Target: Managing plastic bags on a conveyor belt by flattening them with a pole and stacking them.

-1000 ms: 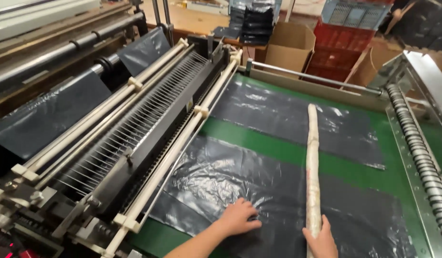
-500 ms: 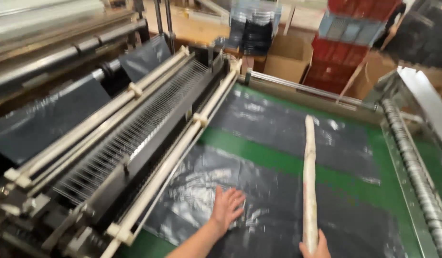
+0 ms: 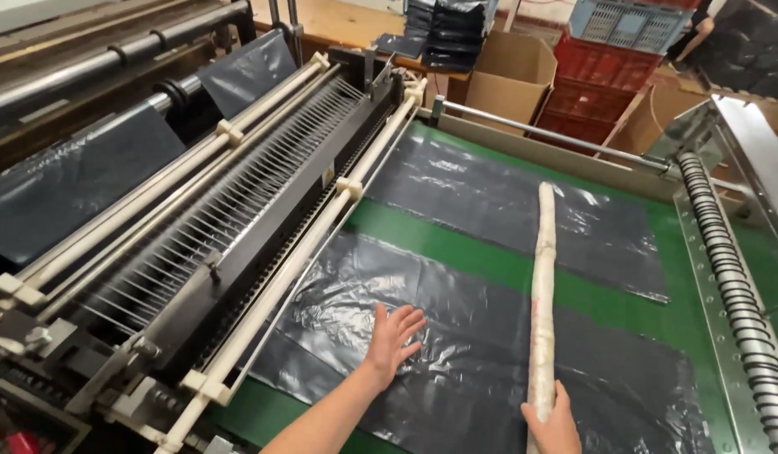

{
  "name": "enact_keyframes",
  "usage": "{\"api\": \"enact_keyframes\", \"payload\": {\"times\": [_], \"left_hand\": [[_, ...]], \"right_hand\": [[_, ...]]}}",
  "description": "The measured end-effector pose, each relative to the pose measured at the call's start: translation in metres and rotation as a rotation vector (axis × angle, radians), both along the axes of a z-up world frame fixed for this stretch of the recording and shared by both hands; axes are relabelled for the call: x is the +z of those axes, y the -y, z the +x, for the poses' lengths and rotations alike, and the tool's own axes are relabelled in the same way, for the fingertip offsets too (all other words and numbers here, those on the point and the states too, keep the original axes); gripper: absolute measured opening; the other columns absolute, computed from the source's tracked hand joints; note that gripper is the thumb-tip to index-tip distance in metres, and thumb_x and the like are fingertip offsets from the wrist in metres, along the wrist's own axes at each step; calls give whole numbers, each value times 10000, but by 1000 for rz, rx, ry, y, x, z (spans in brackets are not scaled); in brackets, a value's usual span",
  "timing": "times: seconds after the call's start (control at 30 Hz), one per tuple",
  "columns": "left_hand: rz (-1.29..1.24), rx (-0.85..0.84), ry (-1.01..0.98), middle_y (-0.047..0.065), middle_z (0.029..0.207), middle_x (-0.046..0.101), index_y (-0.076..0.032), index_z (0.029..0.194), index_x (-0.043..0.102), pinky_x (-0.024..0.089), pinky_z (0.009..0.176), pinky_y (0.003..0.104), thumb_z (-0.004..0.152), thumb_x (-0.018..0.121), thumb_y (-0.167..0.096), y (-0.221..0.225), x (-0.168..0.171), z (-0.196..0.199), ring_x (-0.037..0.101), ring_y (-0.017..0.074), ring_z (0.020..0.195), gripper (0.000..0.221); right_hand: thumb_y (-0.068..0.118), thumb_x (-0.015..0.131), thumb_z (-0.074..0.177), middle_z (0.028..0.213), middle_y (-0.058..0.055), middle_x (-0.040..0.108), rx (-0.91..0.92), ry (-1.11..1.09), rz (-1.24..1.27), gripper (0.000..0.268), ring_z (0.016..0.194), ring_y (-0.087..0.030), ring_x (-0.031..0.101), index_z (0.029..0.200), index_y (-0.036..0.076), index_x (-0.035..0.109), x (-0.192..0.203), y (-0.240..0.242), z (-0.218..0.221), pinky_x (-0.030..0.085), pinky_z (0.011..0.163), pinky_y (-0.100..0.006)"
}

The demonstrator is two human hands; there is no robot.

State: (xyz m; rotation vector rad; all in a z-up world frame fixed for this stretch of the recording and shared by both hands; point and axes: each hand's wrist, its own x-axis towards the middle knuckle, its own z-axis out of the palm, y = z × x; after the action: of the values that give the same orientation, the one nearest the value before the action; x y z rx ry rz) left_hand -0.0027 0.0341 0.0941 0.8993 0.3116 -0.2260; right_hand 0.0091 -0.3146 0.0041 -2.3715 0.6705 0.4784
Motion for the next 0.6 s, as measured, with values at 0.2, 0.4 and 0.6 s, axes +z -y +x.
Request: {"api": "enact_keyframes", "payload": {"times": [0.2, 0.4, 0.6], "left_hand": [[18, 0, 0, 124, 1561, 465, -70, 1528, 361, 342, 1162, 499, 836, 110, -750, 2, 5, -2, 450, 249, 1436, 1002], [-23, -35, -19, 117, 1507, 541, -73, 1499, 433, 305, 1179, 516, 838, 145, -749, 5, -3, -2, 510, 246, 1393, 989], [-18, -30, 16, 133, 1372, 662, -52, 1394, 564, 352, 1165, 512, 816, 145, -758, 2, 6, -3, 601, 262, 1304, 1004]], "right_hand": [[471, 697, 817, 1615, -4, 306, -12, -19, 21, 1012, 1362, -287, 501, 1614, 196, 137, 1, -1, 2, 433, 1061, -441], [492, 719, 845, 1614, -10, 278, -69, -134, 82, 1018, 1355, -301, 503, 1616, 203, 120, 0, 2, 16, 462, 1068, -469], [491, 712, 837, 1622, 4, 279, -56, -104, 88, 1024, 1365, -276, 500, 1615, 201, 113, 1, 3, 11, 451, 1067, -439]]}}
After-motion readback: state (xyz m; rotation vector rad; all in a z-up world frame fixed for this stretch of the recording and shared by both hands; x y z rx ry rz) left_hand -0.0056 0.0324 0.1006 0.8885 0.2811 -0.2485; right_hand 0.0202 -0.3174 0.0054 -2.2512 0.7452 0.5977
